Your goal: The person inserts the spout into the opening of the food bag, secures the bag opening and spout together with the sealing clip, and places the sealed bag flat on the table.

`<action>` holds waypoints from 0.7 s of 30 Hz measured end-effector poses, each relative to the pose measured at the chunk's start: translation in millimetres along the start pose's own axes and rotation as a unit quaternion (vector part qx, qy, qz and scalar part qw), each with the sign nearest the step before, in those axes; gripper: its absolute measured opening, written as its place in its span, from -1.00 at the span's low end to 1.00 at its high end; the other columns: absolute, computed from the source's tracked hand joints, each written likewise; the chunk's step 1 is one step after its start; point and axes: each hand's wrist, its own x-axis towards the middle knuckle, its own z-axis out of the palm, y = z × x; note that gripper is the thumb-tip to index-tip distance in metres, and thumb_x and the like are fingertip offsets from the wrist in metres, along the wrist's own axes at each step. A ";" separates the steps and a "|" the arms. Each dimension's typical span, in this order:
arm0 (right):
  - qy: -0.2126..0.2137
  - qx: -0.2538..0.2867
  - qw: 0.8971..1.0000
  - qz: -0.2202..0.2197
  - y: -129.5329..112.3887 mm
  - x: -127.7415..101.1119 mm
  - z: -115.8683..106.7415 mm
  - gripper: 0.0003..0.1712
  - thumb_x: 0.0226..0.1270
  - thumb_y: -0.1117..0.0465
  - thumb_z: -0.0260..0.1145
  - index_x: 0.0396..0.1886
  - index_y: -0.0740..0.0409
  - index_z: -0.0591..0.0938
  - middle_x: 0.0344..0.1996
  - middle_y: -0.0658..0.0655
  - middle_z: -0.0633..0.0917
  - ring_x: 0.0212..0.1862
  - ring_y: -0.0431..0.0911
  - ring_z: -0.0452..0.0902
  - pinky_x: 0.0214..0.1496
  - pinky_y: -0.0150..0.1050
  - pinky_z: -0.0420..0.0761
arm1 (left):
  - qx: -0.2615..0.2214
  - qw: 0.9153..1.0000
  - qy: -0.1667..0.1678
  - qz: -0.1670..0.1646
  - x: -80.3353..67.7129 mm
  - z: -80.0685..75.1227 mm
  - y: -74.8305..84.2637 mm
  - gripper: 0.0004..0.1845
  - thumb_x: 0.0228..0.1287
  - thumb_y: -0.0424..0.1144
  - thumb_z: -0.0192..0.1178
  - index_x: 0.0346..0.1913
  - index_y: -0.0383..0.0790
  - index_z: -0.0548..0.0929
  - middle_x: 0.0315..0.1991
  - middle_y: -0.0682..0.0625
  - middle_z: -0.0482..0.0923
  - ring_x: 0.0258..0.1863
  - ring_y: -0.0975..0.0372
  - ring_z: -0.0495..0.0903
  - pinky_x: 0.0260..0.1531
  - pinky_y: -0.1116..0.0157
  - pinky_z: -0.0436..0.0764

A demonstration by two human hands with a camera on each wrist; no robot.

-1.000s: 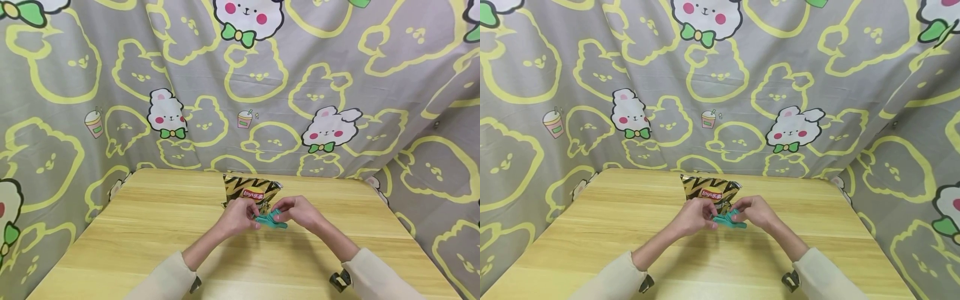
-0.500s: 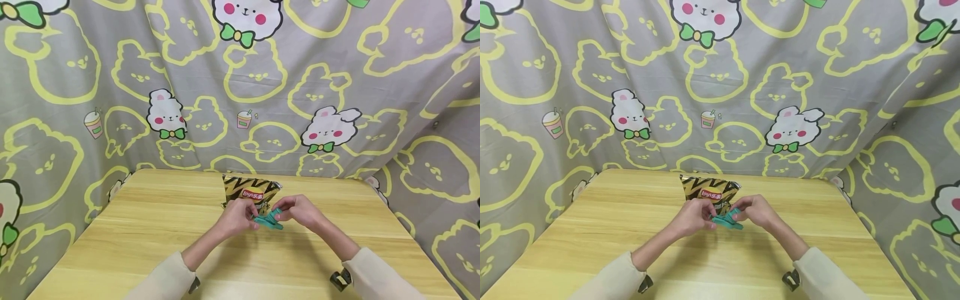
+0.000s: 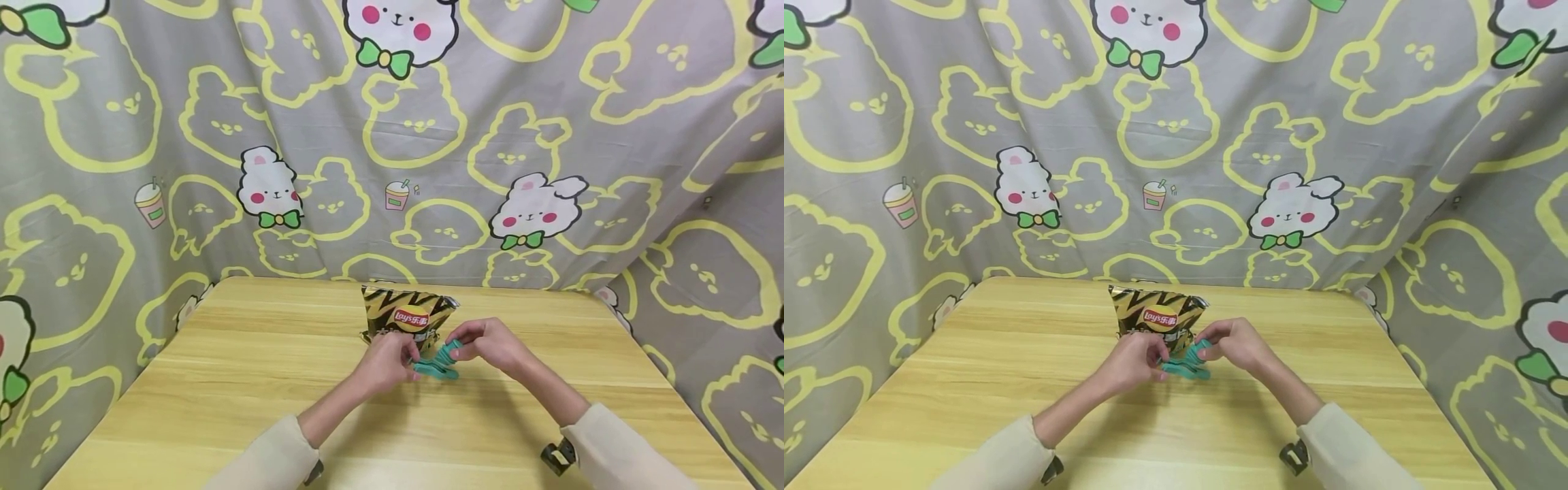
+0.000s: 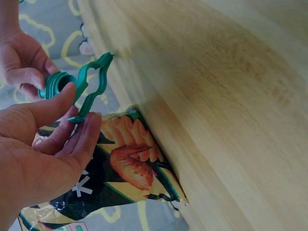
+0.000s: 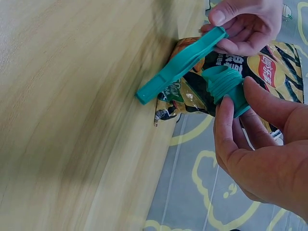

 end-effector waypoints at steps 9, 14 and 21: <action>0.002 0.000 1.000 0.004 0.0 -0.6 2.0 -0.77 0.22 0.31 0.47 -0.12 0.26 0.75 -0.32 0.12 0.76 -0.24 -0.09 0.68 -0.01 -0.17 0.64 | 0.009 1.000 -0.022 -0.014 -3.2 7.2 -7.3 -0.69 -0.18 -0.49 0.59 -0.34 -0.27 0.69 -0.56 0.10 0.52 -0.57 0.33 0.44 -0.53 0.45 0.49; 0.005 -0.003 1.000 0.007 0.8 -1.0 3.4 -0.76 0.20 0.29 0.49 -0.13 0.25 0.75 -0.34 0.10 0.75 -0.24 -0.09 0.66 -0.04 -0.20 0.62 | 0.021 1.000 -0.022 -0.009 -4.7 12.7 -14.3 -0.69 -0.21 -0.50 0.59 -0.37 -0.26 0.69 -0.58 0.12 0.51 -0.57 0.33 0.42 -0.51 0.44 0.48; 0.007 -0.008 1.000 0.007 1.3 -1.2 4.2 -0.77 0.21 0.28 0.49 -0.14 0.24 0.76 -0.32 0.15 0.76 -0.23 -0.09 0.65 -0.05 -0.21 0.61 | 0.025 0.999 -0.021 0.000 -4.7 17.2 -18.6 -0.68 -0.25 -0.52 0.58 -0.38 -0.25 0.69 -0.55 0.07 0.56 -0.55 0.34 0.43 -0.48 0.44 0.48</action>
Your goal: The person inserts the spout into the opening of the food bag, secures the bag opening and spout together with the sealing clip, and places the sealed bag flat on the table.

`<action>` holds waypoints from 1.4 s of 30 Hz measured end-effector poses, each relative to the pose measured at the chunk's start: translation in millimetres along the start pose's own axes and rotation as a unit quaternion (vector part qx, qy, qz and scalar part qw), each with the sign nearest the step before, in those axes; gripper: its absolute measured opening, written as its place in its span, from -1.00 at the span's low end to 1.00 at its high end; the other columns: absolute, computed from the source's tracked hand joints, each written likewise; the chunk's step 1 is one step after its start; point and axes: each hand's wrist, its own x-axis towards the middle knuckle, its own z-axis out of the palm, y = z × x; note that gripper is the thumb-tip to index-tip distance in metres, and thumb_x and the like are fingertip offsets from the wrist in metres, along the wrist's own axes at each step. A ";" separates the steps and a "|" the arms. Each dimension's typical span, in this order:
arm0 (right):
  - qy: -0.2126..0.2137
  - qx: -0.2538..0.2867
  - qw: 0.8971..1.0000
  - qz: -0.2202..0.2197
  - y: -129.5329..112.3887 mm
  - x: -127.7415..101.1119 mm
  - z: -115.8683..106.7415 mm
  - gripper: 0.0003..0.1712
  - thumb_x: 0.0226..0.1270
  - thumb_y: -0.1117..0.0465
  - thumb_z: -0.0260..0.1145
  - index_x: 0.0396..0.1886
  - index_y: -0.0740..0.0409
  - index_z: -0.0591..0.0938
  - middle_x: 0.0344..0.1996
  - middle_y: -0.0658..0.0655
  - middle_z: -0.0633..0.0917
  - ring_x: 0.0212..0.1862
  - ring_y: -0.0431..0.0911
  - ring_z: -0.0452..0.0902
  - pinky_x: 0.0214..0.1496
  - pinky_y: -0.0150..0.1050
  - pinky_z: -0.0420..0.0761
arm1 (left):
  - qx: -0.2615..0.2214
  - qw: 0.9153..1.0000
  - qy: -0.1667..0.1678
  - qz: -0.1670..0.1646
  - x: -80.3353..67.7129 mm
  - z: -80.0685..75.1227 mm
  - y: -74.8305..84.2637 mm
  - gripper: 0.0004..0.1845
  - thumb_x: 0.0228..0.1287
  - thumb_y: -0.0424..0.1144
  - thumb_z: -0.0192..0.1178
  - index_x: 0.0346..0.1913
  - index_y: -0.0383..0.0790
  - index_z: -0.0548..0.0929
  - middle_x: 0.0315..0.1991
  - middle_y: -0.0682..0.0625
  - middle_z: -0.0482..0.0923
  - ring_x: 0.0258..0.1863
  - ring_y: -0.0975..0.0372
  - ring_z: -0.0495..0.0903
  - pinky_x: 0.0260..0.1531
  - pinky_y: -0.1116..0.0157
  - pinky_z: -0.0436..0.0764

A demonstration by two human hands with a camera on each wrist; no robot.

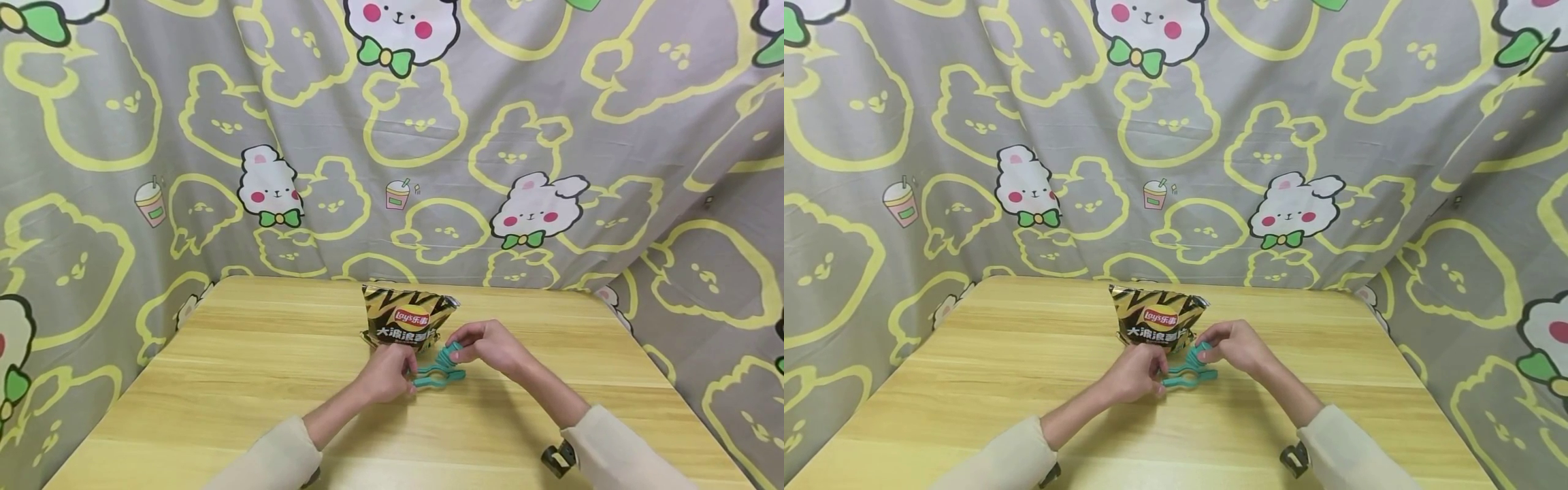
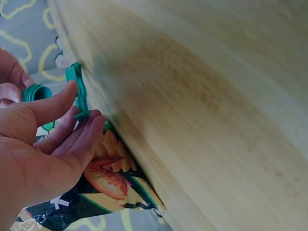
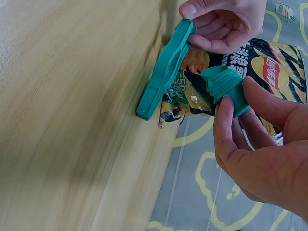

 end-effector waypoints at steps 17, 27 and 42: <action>-0.003 -0.011 1.000 -0.001 2.3 -1.1 0.1 -0.78 0.22 0.29 0.47 -0.13 0.23 0.76 -0.26 0.21 0.77 -0.21 -0.09 0.66 -0.04 -0.20 0.61 | -0.002 1.000 -0.010 -0.006 0.3 3.0 -1.2 -0.65 -0.26 -0.51 0.58 -0.31 -0.25 0.72 -0.42 -0.02 0.69 -0.50 0.35 0.51 -0.38 0.44 0.57; 0.000 -0.007 1.000 0.003 2.4 -1.7 0.4 -0.79 0.22 0.30 0.47 -0.14 0.23 0.76 -0.22 0.29 0.76 -0.21 -0.09 0.66 -0.04 -0.20 0.60 | 0.004 1.000 -0.016 -0.008 1.5 -4.3 7.2 -0.58 -0.14 -0.39 0.60 -0.11 -0.27 0.75 -0.24 -0.07 0.76 -0.28 0.17 0.70 -0.21 0.34 0.67; 0.006 -0.015 1.000 0.004 2.6 0.0 -2.0 -0.77 0.20 0.27 0.50 -0.14 0.20 0.76 -0.33 0.07 0.76 -0.21 -0.10 0.66 -0.04 -0.19 0.61 | -0.029 0.999 0.010 0.032 10.5 -41.6 28.3 -0.69 0.15 -0.33 0.49 -0.03 -0.27 0.75 -0.19 -0.10 0.78 -0.19 0.12 0.75 -0.14 0.23 0.71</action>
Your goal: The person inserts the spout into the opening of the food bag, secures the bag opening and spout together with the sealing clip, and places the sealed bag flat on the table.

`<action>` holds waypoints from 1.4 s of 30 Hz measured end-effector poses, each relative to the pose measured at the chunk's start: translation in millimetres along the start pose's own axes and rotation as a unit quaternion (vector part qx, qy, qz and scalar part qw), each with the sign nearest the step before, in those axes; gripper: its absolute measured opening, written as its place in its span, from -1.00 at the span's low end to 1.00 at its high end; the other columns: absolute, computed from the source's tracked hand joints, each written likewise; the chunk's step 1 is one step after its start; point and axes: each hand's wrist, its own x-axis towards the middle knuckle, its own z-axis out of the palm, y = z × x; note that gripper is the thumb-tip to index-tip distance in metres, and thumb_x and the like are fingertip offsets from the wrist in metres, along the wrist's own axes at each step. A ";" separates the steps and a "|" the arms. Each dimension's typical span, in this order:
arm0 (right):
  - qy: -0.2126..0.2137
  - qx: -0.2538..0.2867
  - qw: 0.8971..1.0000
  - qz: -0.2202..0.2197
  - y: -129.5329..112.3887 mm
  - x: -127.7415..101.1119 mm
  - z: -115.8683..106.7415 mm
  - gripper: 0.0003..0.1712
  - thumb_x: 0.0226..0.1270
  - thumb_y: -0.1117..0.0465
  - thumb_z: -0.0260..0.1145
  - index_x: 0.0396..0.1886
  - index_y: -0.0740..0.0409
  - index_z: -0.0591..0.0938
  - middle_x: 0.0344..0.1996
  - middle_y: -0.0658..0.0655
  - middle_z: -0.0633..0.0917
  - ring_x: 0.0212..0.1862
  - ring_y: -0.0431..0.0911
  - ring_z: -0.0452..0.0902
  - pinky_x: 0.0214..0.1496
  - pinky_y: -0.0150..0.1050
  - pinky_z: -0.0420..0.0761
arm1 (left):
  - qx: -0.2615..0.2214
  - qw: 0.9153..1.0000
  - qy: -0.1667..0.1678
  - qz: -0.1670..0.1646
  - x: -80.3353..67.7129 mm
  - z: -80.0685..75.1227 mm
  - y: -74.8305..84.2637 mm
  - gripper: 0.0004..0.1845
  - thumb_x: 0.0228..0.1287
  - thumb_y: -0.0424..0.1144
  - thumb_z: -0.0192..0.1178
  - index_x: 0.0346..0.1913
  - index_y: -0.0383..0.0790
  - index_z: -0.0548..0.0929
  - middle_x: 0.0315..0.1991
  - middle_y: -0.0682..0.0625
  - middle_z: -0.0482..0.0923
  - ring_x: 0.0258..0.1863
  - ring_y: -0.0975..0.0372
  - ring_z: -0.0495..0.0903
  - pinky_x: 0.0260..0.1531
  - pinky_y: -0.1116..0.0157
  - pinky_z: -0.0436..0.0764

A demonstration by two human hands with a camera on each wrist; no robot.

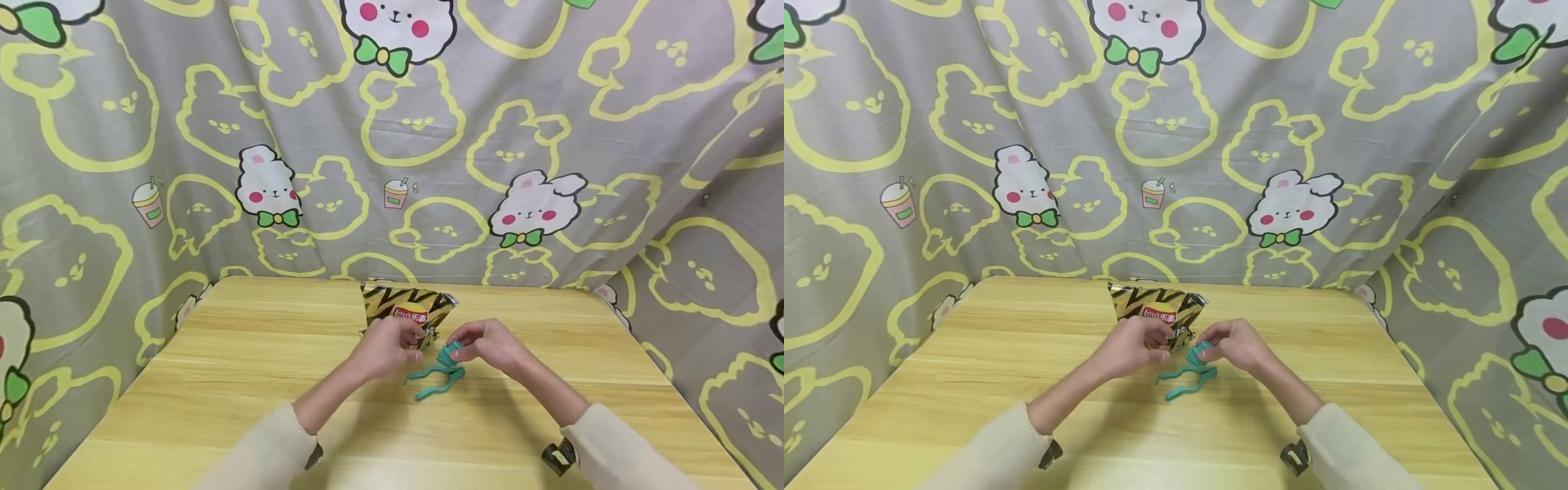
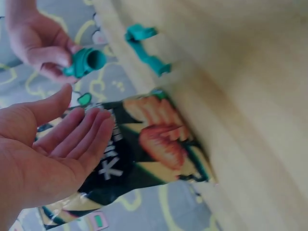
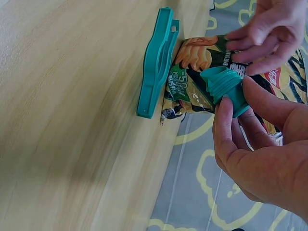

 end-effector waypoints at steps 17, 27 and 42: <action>-0.003 -0.003 1.000 0.001 -4.5 -0.5 -1.3 -0.78 0.21 0.25 0.50 -0.15 0.19 0.77 -0.30 0.11 0.77 -0.20 -0.10 0.66 0.01 -0.14 0.61 | 0.008 0.998 0.041 0.047 21.3 -41.7 48.7 -0.78 0.29 -0.31 0.40 -0.03 -0.24 0.76 -0.29 0.00 0.79 -0.33 0.29 0.74 -0.28 0.34 0.70; -0.009 0.003 1.000 0.000 -4.8 0.3 -2.3 -0.77 0.23 0.27 0.49 -0.12 0.22 0.76 -0.30 0.13 0.76 -0.20 -0.09 0.66 0.03 -0.10 0.62 | 0.006 0.993 0.096 0.065 33.9 -57.1 67.3 -0.83 0.30 -0.32 0.38 -0.08 -0.20 0.80 -0.23 -0.02 0.81 -0.24 0.21 0.79 -0.26 0.36 0.72; -0.006 0.016 1.000 -0.001 -1.7 1.9 -1.2 -0.78 0.20 0.30 0.49 -0.15 0.24 0.77 -0.35 0.12 0.75 -0.24 -0.09 0.66 -0.05 -0.20 0.62 | 0.038 0.992 0.112 0.040 42.8 -48.0 52.7 -0.78 0.19 -0.35 0.46 -0.08 -0.17 0.82 -0.23 -0.01 0.82 -0.23 0.21 0.80 -0.23 0.29 0.73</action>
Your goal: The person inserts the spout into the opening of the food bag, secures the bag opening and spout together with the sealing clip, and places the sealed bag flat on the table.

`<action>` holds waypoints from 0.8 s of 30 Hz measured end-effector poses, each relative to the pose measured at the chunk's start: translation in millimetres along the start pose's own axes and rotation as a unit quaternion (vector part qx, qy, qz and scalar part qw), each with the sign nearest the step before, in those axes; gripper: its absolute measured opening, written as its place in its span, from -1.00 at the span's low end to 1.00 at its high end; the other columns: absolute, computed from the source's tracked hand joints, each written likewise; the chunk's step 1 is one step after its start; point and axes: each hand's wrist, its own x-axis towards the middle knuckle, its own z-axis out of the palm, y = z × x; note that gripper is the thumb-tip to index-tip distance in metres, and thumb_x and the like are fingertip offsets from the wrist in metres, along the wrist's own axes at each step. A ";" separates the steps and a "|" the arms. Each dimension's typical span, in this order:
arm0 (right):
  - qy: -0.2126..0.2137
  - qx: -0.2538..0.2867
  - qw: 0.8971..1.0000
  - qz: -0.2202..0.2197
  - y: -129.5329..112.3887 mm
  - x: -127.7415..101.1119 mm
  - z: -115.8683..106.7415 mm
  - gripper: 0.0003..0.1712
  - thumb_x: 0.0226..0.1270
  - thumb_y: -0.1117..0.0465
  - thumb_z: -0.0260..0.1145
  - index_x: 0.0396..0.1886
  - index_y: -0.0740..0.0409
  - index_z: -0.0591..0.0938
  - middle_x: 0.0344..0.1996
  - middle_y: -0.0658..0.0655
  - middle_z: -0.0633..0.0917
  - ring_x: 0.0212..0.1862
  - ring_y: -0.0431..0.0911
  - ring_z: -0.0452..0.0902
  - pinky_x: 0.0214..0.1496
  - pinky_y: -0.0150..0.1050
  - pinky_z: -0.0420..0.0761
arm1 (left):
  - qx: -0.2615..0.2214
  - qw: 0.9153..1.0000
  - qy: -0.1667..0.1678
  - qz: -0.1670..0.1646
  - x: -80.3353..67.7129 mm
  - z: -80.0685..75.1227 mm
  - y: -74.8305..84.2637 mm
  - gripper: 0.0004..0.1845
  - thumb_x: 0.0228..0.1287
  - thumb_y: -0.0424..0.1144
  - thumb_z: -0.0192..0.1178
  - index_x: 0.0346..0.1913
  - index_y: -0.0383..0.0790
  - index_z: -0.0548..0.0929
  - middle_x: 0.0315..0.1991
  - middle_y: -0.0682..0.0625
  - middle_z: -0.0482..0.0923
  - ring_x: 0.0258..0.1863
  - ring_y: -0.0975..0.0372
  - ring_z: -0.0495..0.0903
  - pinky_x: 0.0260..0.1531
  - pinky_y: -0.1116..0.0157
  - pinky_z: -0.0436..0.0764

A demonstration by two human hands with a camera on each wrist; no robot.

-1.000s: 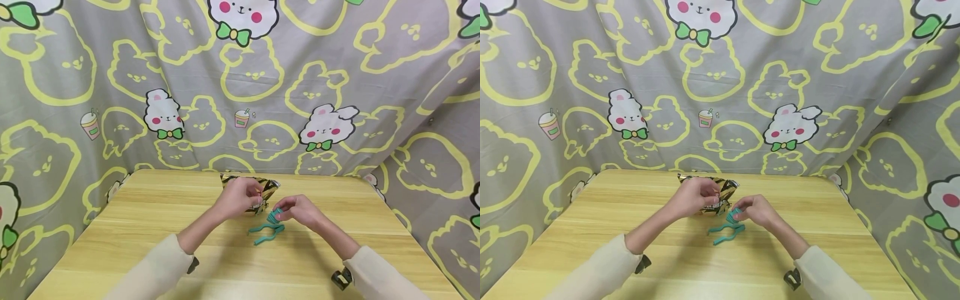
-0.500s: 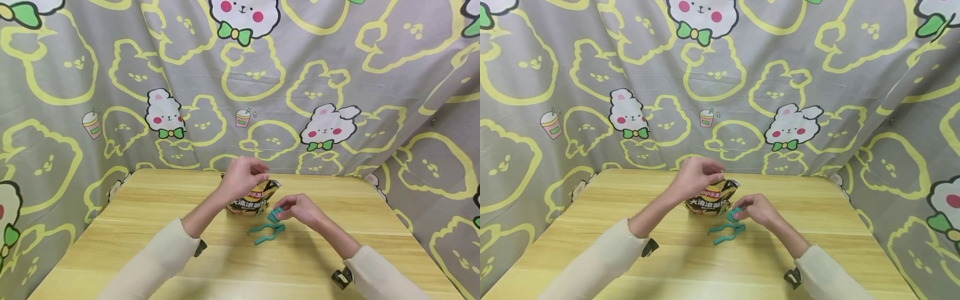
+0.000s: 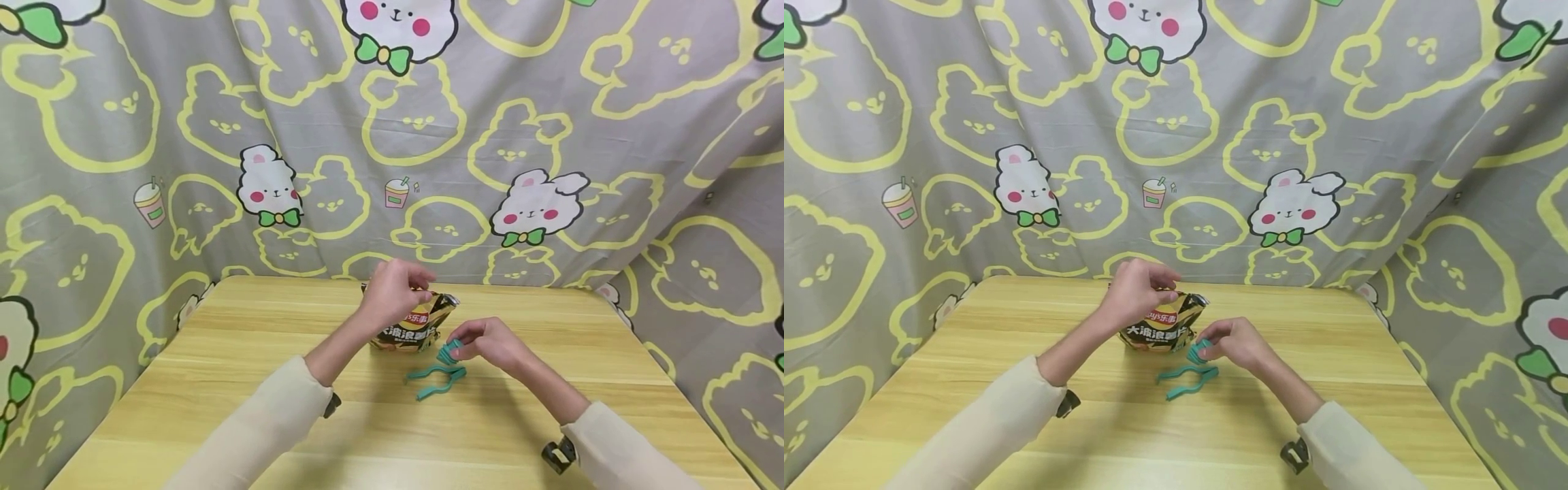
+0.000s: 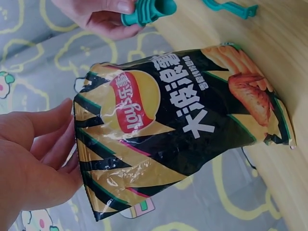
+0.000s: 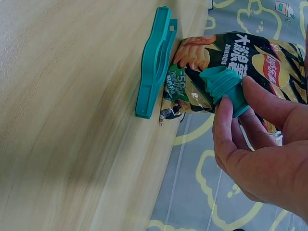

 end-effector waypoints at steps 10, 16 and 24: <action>0.003 -0.004 1.000 0.002 -0.4 -1.0 -2.2 -0.78 0.20 0.27 0.50 -0.15 0.22 0.77 -0.34 0.11 0.76 -0.23 -0.09 0.67 -0.02 -0.17 0.62 | 0.016 1.000 0.000 0.017 1.7 4.4 -0.5 -0.90 0.21 -0.41 0.43 -0.24 -0.20 0.84 -0.34 0.00 0.81 -0.35 0.24 0.77 -0.37 0.40 0.68; 0.007 -0.007 1.000 -0.001 -2.7 -1.2 -4.8 -0.78 0.20 0.26 0.51 -0.15 0.21 0.77 -0.35 0.07 0.77 -0.23 -0.10 0.68 0.03 -0.13 0.62 | 0.016 1.000 -0.007 0.022 3.2 5.6 -1.1 -0.92 0.22 -0.44 0.41 -0.26 -0.24 0.84 -0.35 -0.02 0.80 -0.36 0.23 0.77 -0.34 0.40 0.69; 0.009 -0.011 1.000 -0.008 -9.6 -1.7 -11.7 -0.77 0.21 0.27 0.50 -0.14 0.23 0.77 -0.36 0.07 0.76 -0.23 -0.09 0.67 -0.02 -0.15 0.62 | 0.016 1.000 -0.004 0.023 4.4 6.5 -2.2 -0.91 0.20 -0.46 0.41 -0.35 -0.22 0.83 -0.40 0.00 0.79 -0.41 0.26 0.75 -0.37 0.41 0.68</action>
